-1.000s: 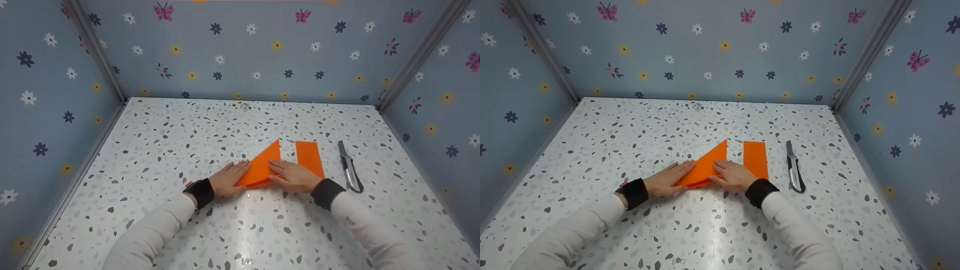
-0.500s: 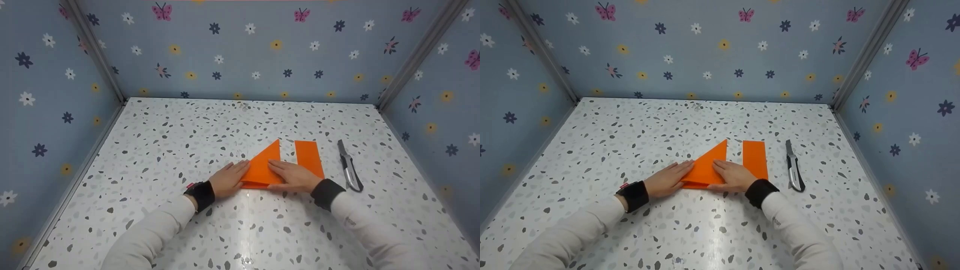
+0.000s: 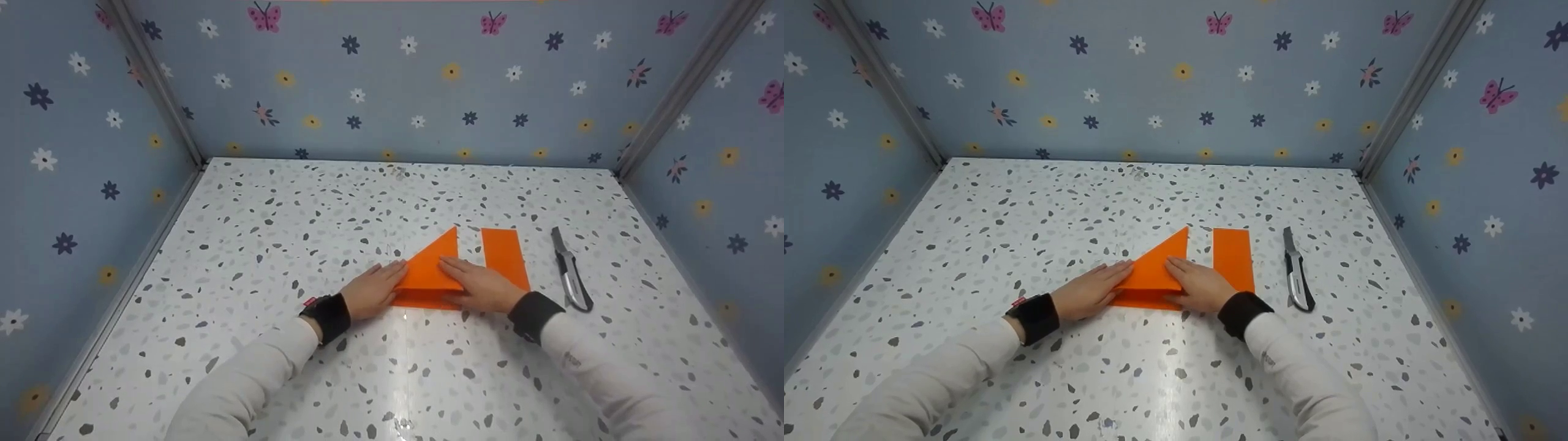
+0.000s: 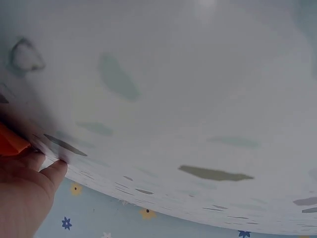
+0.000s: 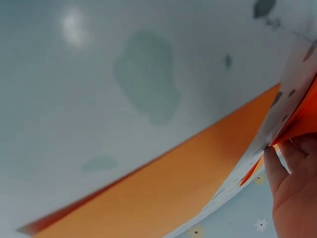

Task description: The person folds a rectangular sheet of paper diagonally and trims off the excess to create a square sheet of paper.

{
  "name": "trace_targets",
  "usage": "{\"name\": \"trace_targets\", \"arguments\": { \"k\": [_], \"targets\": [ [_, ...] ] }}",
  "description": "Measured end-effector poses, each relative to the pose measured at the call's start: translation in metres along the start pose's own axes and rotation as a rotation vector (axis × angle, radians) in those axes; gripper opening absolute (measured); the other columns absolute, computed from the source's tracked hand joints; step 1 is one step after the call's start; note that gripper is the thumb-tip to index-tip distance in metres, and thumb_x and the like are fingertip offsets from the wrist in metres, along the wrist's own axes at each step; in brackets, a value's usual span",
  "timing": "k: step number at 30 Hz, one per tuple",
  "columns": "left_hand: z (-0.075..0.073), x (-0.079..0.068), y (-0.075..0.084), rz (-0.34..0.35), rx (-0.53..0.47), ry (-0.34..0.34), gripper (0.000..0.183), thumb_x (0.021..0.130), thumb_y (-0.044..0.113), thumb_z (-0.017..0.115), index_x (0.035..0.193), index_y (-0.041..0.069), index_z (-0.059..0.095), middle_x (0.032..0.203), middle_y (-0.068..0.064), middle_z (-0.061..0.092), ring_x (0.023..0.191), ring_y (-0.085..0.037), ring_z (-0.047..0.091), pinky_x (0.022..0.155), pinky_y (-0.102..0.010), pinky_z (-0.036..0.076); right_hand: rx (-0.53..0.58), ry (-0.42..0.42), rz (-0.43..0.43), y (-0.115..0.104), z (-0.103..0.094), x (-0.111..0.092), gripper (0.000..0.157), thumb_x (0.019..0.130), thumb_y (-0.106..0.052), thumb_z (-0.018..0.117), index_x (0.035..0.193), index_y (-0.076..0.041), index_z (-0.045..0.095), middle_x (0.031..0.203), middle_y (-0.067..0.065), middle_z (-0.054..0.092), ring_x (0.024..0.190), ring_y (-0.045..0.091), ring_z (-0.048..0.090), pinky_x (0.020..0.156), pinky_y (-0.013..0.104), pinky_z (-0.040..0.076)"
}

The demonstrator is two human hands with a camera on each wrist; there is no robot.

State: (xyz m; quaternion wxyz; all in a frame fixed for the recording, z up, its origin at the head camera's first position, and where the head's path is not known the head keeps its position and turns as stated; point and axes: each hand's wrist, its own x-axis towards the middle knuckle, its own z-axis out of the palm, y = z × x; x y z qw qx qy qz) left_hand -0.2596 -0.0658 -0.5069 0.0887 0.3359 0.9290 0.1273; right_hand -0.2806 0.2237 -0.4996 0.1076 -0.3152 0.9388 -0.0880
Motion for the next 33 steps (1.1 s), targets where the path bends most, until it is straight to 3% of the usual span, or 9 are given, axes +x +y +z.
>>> {"name": "trace_targets", "arguments": {
  "k": [6, 10, 15, 18, 23, 27, 30, 33],
  "targets": [
    [0.000, 0.000, -0.002, -0.015, -0.048, 0.026, 0.055, 0.112, 0.027, 0.038, 0.162, 0.006, 0.028, 0.170, -0.011, 0.030, 0.158, -0.028, 0.032, 0.131, -0.046, 0.026, 0.147, 0.150, 0.165, 0.000, -0.005, 0.005, 0.072, 0.098, -0.024, 0.068, 0.160, -0.010, 0.034, 0.162, 0.011, 0.046, 0.146, 0.032, 0.050, 0.121, 0.050, 0.041],
    [0.000, 0.001, -0.003, -0.033, -0.074, 0.049, 0.055, 0.112, 0.029, 0.038, 0.162, 0.008, 0.029, 0.167, -0.011, 0.037, 0.155, -0.028, 0.038, 0.129, -0.044, 0.030, 0.287, 0.229, 0.281, -0.006, -0.010, 0.007, 0.062, 0.098, -0.022, 0.068, 0.155, -0.010, 0.045, 0.148, 0.014, 0.061, 0.132, 0.032, 0.063, 0.114, 0.050, 0.049],
    [-0.002, 0.001, -0.003, -0.039, -0.107, 0.090, 0.053, 0.112, 0.029, 0.038, 0.161, 0.010, 0.032, 0.162, -0.011, 0.045, 0.151, -0.027, 0.044, 0.127, -0.044, 0.034, 0.344, 0.259, 0.296, -0.012, -0.011, 0.013, 0.041, 0.100, -0.018, 0.066, 0.138, -0.004, 0.064, 0.132, 0.018, 0.071, 0.115, 0.032, 0.071, 0.105, 0.049, 0.056],
    [-0.002, 0.001, -0.003, -0.043, -0.135, 0.111, 0.051, 0.113, 0.030, 0.036, 0.161, 0.013, 0.034, 0.160, -0.009, 0.049, 0.149, -0.027, 0.047, 0.126, -0.044, 0.036, 0.367, 0.235, 0.275, -0.014, -0.010, 0.017, 0.035, 0.102, -0.016, 0.062, 0.134, -0.003, 0.067, 0.130, 0.016, 0.073, 0.115, 0.029, 0.070, 0.105, 0.047, 0.056],
    [-0.007, -0.001, -0.003, -0.032, -0.183, 0.148, 0.049, 0.113, 0.030, 0.036, 0.160, 0.016, 0.036, 0.157, -0.008, 0.053, 0.146, -0.026, 0.051, 0.124, -0.044, 0.039, 0.563, 0.190, 0.298, -0.016, -0.011, 0.022, 0.039, 0.109, -0.022, 0.049, 0.143, -0.006, 0.060, 0.130, 0.014, 0.071, 0.106, 0.029, 0.064, 0.098, 0.040, 0.056],
    [-0.012, -0.005, -0.003, -0.032, -0.209, 0.174, 0.049, 0.113, 0.030, 0.037, 0.160, 0.020, 0.037, 0.153, -0.005, 0.057, 0.141, -0.024, 0.056, 0.122, -0.044, 0.043, 0.787, 0.189, 0.309, -0.017, -0.016, 0.022, 0.051, 0.113, -0.037, 0.032, 0.150, -0.007, 0.051, 0.143, 0.015, 0.064, 0.127, 0.033, 0.062, 0.112, 0.046, 0.050],
    [-0.016, -0.011, -0.002, -0.041, -0.195, 0.180, 0.049, 0.112, 0.029, 0.039, 0.160, 0.023, 0.036, 0.153, -0.004, 0.058, 0.139, -0.022, 0.057, 0.121, -0.042, 0.044, 0.930, 0.179, 0.276, -0.017, -0.020, 0.021, 0.066, 0.112, -0.051, 0.018, 0.156, -0.009, 0.044, 0.157, 0.013, 0.053, 0.147, 0.032, 0.050, 0.124, 0.050, 0.038],
    [-0.020, -0.018, -0.001, -0.033, -0.167, 0.186, 0.052, 0.110, 0.025, 0.045, 0.161, 0.022, 0.035, 0.157, -0.004, 0.053, 0.144, -0.022, 0.053, 0.122, -0.042, 0.041, 1.028, 0.157, 0.281, -0.017, -0.025, 0.022, 0.080, 0.106, -0.066, 0.012, 0.157, -0.012, 0.042, 0.159, 0.012, 0.050, 0.149, 0.031, 0.047, 0.126, 0.050, 0.035]
  ]
}}
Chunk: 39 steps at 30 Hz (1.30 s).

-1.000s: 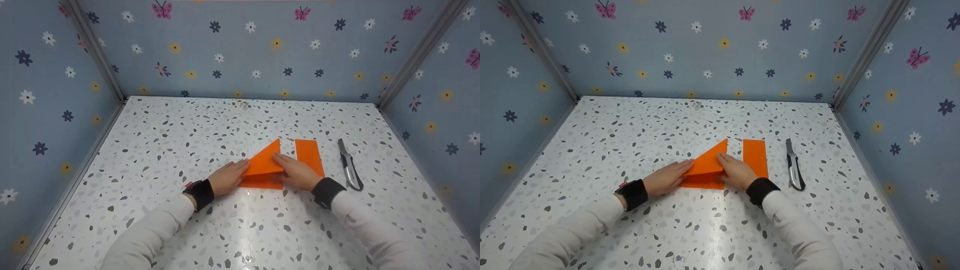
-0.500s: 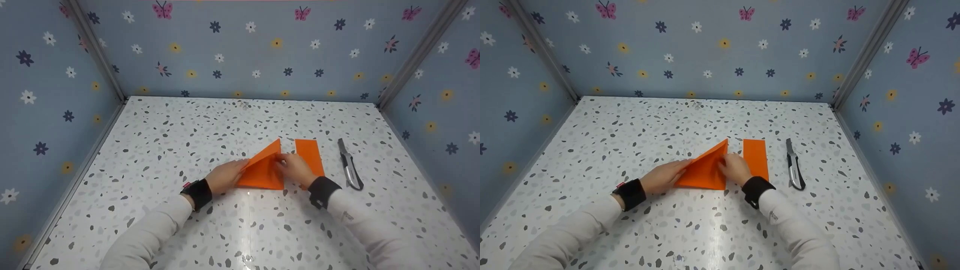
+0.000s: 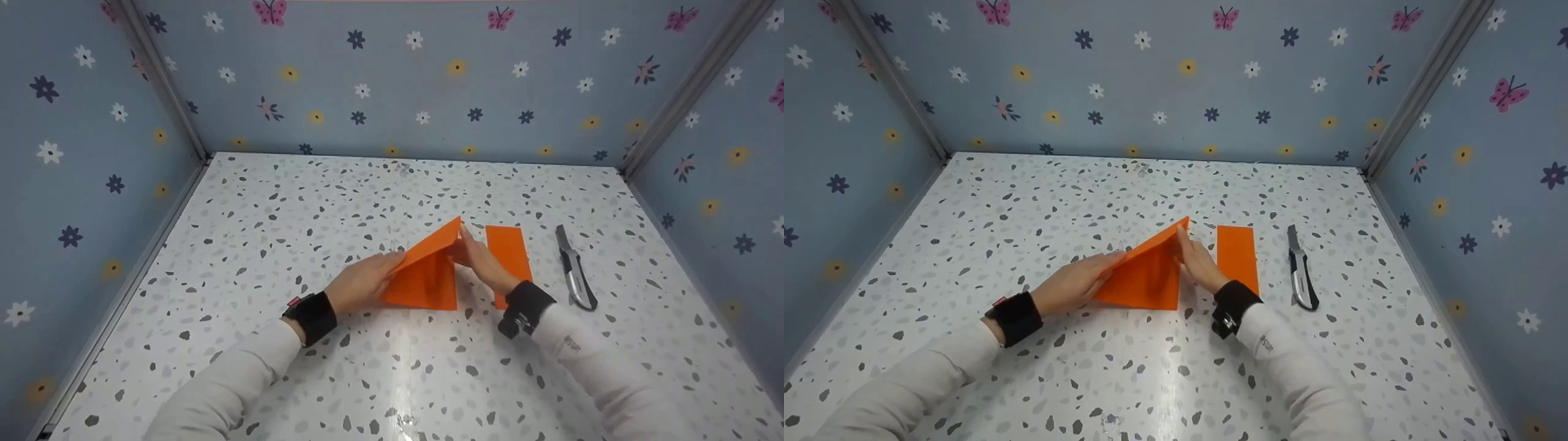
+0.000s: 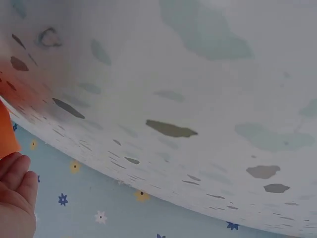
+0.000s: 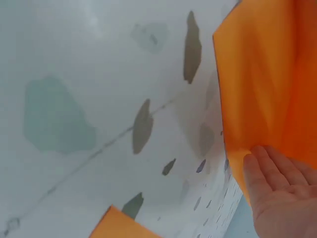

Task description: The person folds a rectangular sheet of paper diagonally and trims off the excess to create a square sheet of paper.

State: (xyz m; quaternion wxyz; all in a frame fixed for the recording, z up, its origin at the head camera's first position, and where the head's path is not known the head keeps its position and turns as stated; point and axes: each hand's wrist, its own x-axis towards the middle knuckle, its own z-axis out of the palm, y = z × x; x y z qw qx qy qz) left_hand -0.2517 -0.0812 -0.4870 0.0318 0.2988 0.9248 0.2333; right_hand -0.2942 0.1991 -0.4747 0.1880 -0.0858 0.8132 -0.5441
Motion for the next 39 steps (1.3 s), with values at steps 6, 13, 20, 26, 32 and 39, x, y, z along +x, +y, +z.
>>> {"name": "trace_targets", "arguments": {
  "k": [6, 13, 20, 26, 32, 39],
  "targets": [
    [-0.006, -0.010, 0.005, 0.125, 0.113, 0.010, 0.057, 0.108, 0.017, 0.051, 0.162, 0.017, 0.033, 0.164, -0.006, 0.043, 0.151, -0.025, 0.045, 0.126, -0.043, 0.036, 0.153, 0.001, 0.086, -0.013, -0.006, 0.004, 0.084, 0.104, -0.071, 0.015, 0.150, -0.009, 0.049, 0.149, 0.011, 0.060, 0.142, 0.028, 0.056, 0.125, 0.047, 0.037],
    [-0.013, -0.017, 0.010, 0.269, 0.328, 0.030, 0.061, 0.104, 0.011, 0.057, 0.160, 0.014, 0.035, 0.165, -0.011, 0.041, 0.151, -0.027, 0.045, 0.124, -0.043, 0.038, 0.214, 0.040, 0.117, -0.027, -0.013, 0.009, 0.067, 0.105, -0.057, 0.046, 0.140, -0.001, 0.055, 0.127, 0.004, 0.065, 0.112, 0.013, 0.063, 0.115, 0.036, 0.048],
    [-0.018, -0.020, 0.014, 0.406, 0.575, 0.027, 0.063, 0.102, 0.007, 0.057, 0.160, 0.013, 0.035, 0.166, -0.014, 0.038, 0.152, -0.027, 0.042, 0.125, -0.041, 0.036, 0.172, 0.091, 0.159, -0.037, -0.015, 0.010, 0.055, 0.101, -0.044, 0.063, 0.137, -0.002, 0.062, 0.134, 0.010, 0.067, 0.115, 0.016, 0.064, 0.116, 0.038, 0.049],
    [-0.022, -0.023, 0.017, 0.500, 0.670, 0.103, 0.058, 0.103, 0.015, 0.058, 0.158, 0.013, 0.040, 0.162, -0.016, 0.043, 0.149, -0.028, 0.046, 0.124, -0.040, 0.039, 0.126, 0.149, 0.180, -0.043, -0.015, 0.009, 0.052, 0.097, -0.044, 0.068, 0.129, -0.003, 0.067, 0.104, -0.002, 0.075, 0.100, 0.013, 0.066, 0.104, 0.031, 0.054],
    [-0.022, -0.025, 0.021, 0.533, 0.710, 0.149, 0.052, 0.107, 0.023, 0.053, 0.157, 0.012, 0.042, 0.161, -0.016, 0.045, 0.150, -0.027, 0.047, 0.124, -0.038, 0.039, 0.185, 0.180, 0.137, -0.046, -0.015, 0.011, 0.046, 0.098, -0.038, 0.069, 0.127, -0.002, 0.068, 0.094, -0.005, 0.075, 0.089, 0.010, 0.067, 0.087, 0.021, 0.058],
    [-0.021, -0.031, 0.028, 0.529, 0.721, 0.105, 0.057, 0.106, 0.021, 0.054, 0.160, 0.013, 0.037, 0.164, -0.016, 0.040, 0.153, -0.029, 0.042, 0.126, -0.040, 0.036, 0.269, 0.174, 0.114, -0.047, -0.015, 0.011, 0.045, 0.097, -0.035, 0.071, 0.125, 0.000, 0.065, 0.092, -0.005, 0.074, 0.083, 0.008, 0.068, 0.078, 0.019, 0.059]
  ]
}}
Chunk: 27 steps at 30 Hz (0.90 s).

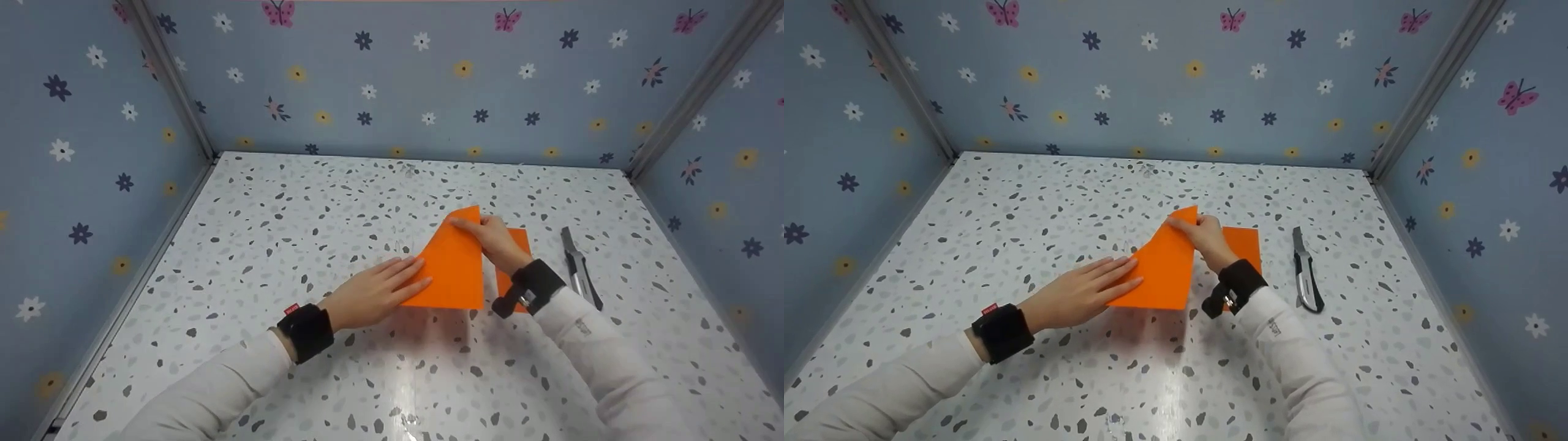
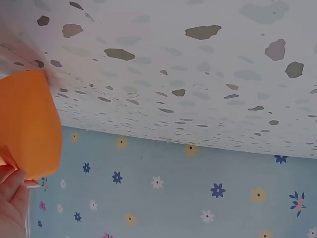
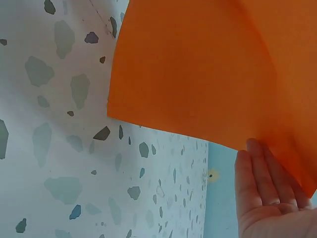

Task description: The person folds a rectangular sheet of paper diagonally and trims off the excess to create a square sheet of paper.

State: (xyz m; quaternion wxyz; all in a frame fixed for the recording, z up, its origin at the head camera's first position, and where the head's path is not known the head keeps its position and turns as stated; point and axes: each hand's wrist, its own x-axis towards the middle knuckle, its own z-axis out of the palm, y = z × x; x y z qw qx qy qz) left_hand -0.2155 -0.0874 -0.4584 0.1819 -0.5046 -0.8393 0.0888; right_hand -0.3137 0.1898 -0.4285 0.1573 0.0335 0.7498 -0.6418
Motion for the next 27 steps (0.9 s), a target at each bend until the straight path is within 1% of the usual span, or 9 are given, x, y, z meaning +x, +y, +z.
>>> {"name": "trace_targets", "arguments": {
  "k": [4, 9, 14, 16, 17, 19, 22, 25, 27],
  "targets": [
    [-0.001, 0.001, 0.004, 0.008, 0.005, -0.026, 0.061, 0.104, 0.023, 0.058, 0.160, 0.014, 0.037, 0.165, -0.015, 0.039, 0.154, -0.030, 0.039, 0.127, -0.041, 0.034, 0.039, -0.012, -0.009, -0.001, -0.001, 0.000, 0.042, 0.097, -0.030, 0.071, 0.125, 0.000, 0.063, 0.098, -0.003, 0.073, 0.088, 0.009, 0.070, 0.081, 0.020, 0.060],
    [0.005, 0.003, 0.009, 0.026, 0.013, -0.045, 0.058, 0.107, 0.033, 0.051, 0.160, 0.013, 0.037, 0.166, -0.014, 0.037, 0.154, -0.030, 0.038, 0.127, -0.040, 0.034, 0.025, -0.038, -0.008, 0.002, -0.004, 0.001, 0.038, 0.098, -0.029, 0.070, 0.123, 0.000, 0.063, 0.097, -0.002, 0.073, 0.089, 0.010, 0.069, 0.081, 0.021, 0.061],
    [0.015, 0.004, 0.013, -0.008, -0.125, -0.036, 0.066, 0.107, 0.047, 0.047, 0.161, 0.011, 0.033, 0.167, -0.014, 0.034, 0.156, -0.031, 0.036, 0.129, -0.042, 0.031, 0.013, -0.046, 0.012, 0.008, -0.008, 0.002, 0.035, 0.100, -0.026, 0.067, 0.125, -0.002, 0.062, 0.101, -0.003, 0.071, 0.093, 0.010, 0.068, 0.085, 0.022, 0.060],
    [0.019, 0.005, 0.015, -0.022, -0.190, -0.033, 0.069, 0.107, 0.049, 0.046, 0.161, 0.010, 0.032, 0.168, -0.015, 0.034, 0.156, -0.031, 0.036, 0.129, -0.043, 0.030, -0.008, -0.040, 0.021, 0.010, -0.009, 0.002, 0.035, 0.101, -0.026, 0.067, 0.127, -0.003, 0.061, 0.103, -0.003, 0.070, 0.095, 0.010, 0.067, 0.088, 0.022, 0.059],
    [0.020, 0.005, 0.016, -0.029, -0.207, -0.039, 0.069, 0.107, 0.049, 0.045, 0.162, 0.009, 0.031, 0.168, -0.015, 0.033, 0.156, -0.030, 0.035, 0.129, -0.042, 0.030, -0.015, -0.035, 0.026, 0.010, -0.009, 0.002, 0.036, 0.101, -0.026, 0.066, 0.128, -0.003, 0.060, 0.104, -0.002, 0.070, 0.096, 0.011, 0.066, 0.089, 0.022, 0.058],
    [0.022, 0.006, 0.017, -0.047, -0.229, -0.061, 0.067, 0.108, 0.046, 0.045, 0.162, 0.008, 0.030, 0.168, -0.015, 0.032, 0.156, -0.030, 0.035, 0.129, -0.042, 0.029, -0.042, -0.023, 0.040, 0.011, -0.011, 0.002, 0.038, 0.101, -0.027, 0.065, 0.130, -0.004, 0.059, 0.107, -0.002, 0.069, 0.098, 0.012, 0.065, 0.092, 0.023, 0.056],
    [0.025, 0.007, 0.019, -0.103, -0.255, -0.127, 0.066, 0.109, 0.041, 0.045, 0.162, 0.006, 0.027, 0.170, -0.014, 0.028, 0.158, -0.029, 0.030, 0.130, -0.042, 0.027, -0.063, -0.003, 0.065, 0.012, -0.012, 0.003, 0.040, 0.102, -0.028, 0.064, 0.133, -0.005, 0.058, 0.110, 0.000, 0.069, 0.100, 0.014, 0.063, 0.095, 0.026, 0.055],
    [0.030, 0.008, 0.020, -0.162, -0.286, -0.201, 0.067, 0.110, 0.039, 0.044, 0.164, 0.007, 0.021, 0.173, -0.012, 0.020, 0.161, -0.027, 0.023, 0.132, -0.042, 0.022, -0.076, 0.016, 0.090, 0.013, -0.013, 0.005, 0.040, 0.102, -0.029, 0.064, 0.134, -0.006, 0.057, 0.110, -0.001, 0.069, 0.099, 0.014, 0.063, 0.094, 0.025, 0.054],
    [0.034, 0.009, 0.020, -0.189, -0.306, -0.224, 0.067, 0.110, 0.039, 0.043, 0.165, 0.008, 0.018, 0.174, -0.011, 0.017, 0.162, -0.026, 0.021, 0.133, -0.042, 0.020, -0.070, 0.026, 0.098, 0.015, -0.014, 0.006, 0.040, 0.102, -0.028, 0.064, 0.134, -0.005, 0.057, 0.107, -0.002, 0.069, 0.097, 0.013, 0.063, 0.091, 0.024, 0.054]
  ]
}}
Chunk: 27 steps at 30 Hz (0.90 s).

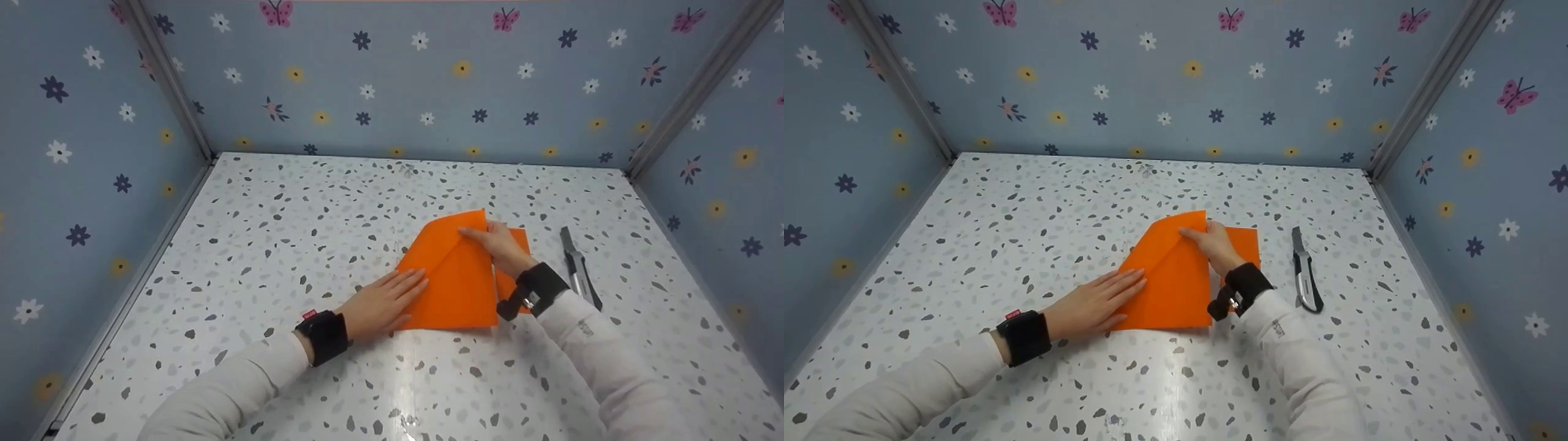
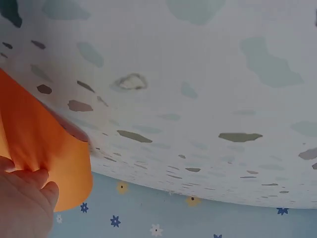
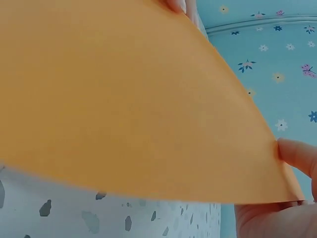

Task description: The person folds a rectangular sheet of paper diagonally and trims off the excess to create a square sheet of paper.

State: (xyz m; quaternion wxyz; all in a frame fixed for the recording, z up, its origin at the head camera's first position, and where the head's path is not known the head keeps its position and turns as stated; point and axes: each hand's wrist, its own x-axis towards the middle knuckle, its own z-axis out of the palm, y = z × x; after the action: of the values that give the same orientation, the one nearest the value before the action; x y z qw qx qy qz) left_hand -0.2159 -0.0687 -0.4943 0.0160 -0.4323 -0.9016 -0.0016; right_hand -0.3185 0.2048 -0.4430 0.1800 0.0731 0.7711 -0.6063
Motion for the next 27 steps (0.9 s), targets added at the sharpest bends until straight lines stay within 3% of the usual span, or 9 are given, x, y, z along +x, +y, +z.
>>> {"name": "trace_targets", "arguments": {
  "k": [6, 12, 14, 16, 20, 22, 27],
  "targets": [
    [0.006, 0.007, 0.001, -0.018, -0.029, -0.012, 0.067, 0.111, 0.036, 0.040, 0.166, 0.010, 0.012, 0.175, -0.008, 0.014, 0.162, -0.025, 0.020, 0.133, -0.042, 0.020, -0.001, 0.038, 0.010, 0.006, -0.002, 0.006, 0.042, 0.103, -0.026, 0.064, 0.137, -0.004, 0.054, 0.108, -0.002, 0.067, 0.096, 0.011, 0.061, 0.089, 0.023, 0.052],
    [0.008, 0.011, 0.002, -0.012, -0.049, -0.019, 0.064, 0.112, 0.035, 0.036, 0.166, 0.010, 0.012, 0.175, -0.007, 0.014, 0.163, -0.025, 0.018, 0.133, -0.043, 0.018, -0.079, 0.093, 0.009, 0.012, -0.003, 0.009, 0.041, 0.103, -0.025, 0.062, 0.138, -0.004, 0.055, 0.110, 0.000, 0.065, 0.096, 0.012, 0.060, 0.090, 0.024, 0.052],
    [0.008, 0.013, 0.002, -0.013, -0.060, -0.020, 0.064, 0.112, 0.035, 0.036, 0.166, 0.010, 0.013, 0.175, -0.007, 0.015, 0.162, -0.026, 0.019, 0.133, -0.044, 0.019, -0.110, 0.104, 0.001, 0.014, -0.004, 0.009, 0.044, 0.103, -0.025, 0.062, 0.141, -0.004, 0.052, 0.120, 0.006, 0.065, 0.103, 0.015, 0.058, 0.096, 0.027, 0.050],
    [0.008, 0.014, 0.003, -0.010, -0.073, -0.024, 0.063, 0.112, 0.035, 0.037, 0.166, 0.010, 0.015, 0.174, -0.008, 0.017, 0.162, -0.026, 0.020, 0.133, -0.044, 0.019, -0.134, 0.114, 0.001, 0.016, -0.006, 0.008, 0.054, 0.103, -0.024, 0.062, 0.149, -0.003, 0.044, 0.139, 0.014, 0.058, 0.121, 0.022, 0.055, 0.110, 0.034, 0.046],
    [0.010, 0.017, 0.004, 0.016, -0.082, -0.048, 0.063, 0.112, 0.034, 0.037, 0.165, 0.010, 0.016, 0.174, -0.007, 0.018, 0.162, -0.026, 0.021, 0.133, -0.044, 0.020, -0.183, 0.132, -0.002, 0.019, -0.010, 0.008, 0.070, 0.101, -0.019, 0.062, 0.161, -0.005, 0.026, 0.168, 0.020, 0.027, 0.151, 0.032, 0.034, 0.129, 0.046, 0.027],
    [0.013, 0.018, 0.004, 0.025, -0.092, -0.068, 0.062, 0.112, 0.034, 0.036, 0.166, 0.011, 0.015, 0.174, -0.006, 0.018, 0.162, -0.025, 0.020, 0.133, -0.044, 0.019, -0.210, 0.142, -0.006, 0.020, -0.012, 0.008, 0.074, 0.101, -0.016, 0.061, 0.163, -0.007, 0.022, 0.172, 0.020, 0.016, 0.156, 0.034, 0.026, 0.131, 0.049, 0.023],
    [0.018, 0.018, 0.002, 0.010, -0.124, -0.089, 0.060, 0.112, 0.034, 0.034, 0.165, 0.011, 0.017, 0.174, -0.007, 0.020, 0.162, -0.026, 0.022, 0.133, -0.045, 0.020, -0.248, 0.127, -0.067, 0.025, -0.013, 0.012, 0.068, 0.101, -0.008, 0.057, 0.161, -0.006, 0.025, 0.169, 0.025, 0.021, 0.154, 0.038, 0.030, 0.128, 0.050, 0.031]
  ]
}}
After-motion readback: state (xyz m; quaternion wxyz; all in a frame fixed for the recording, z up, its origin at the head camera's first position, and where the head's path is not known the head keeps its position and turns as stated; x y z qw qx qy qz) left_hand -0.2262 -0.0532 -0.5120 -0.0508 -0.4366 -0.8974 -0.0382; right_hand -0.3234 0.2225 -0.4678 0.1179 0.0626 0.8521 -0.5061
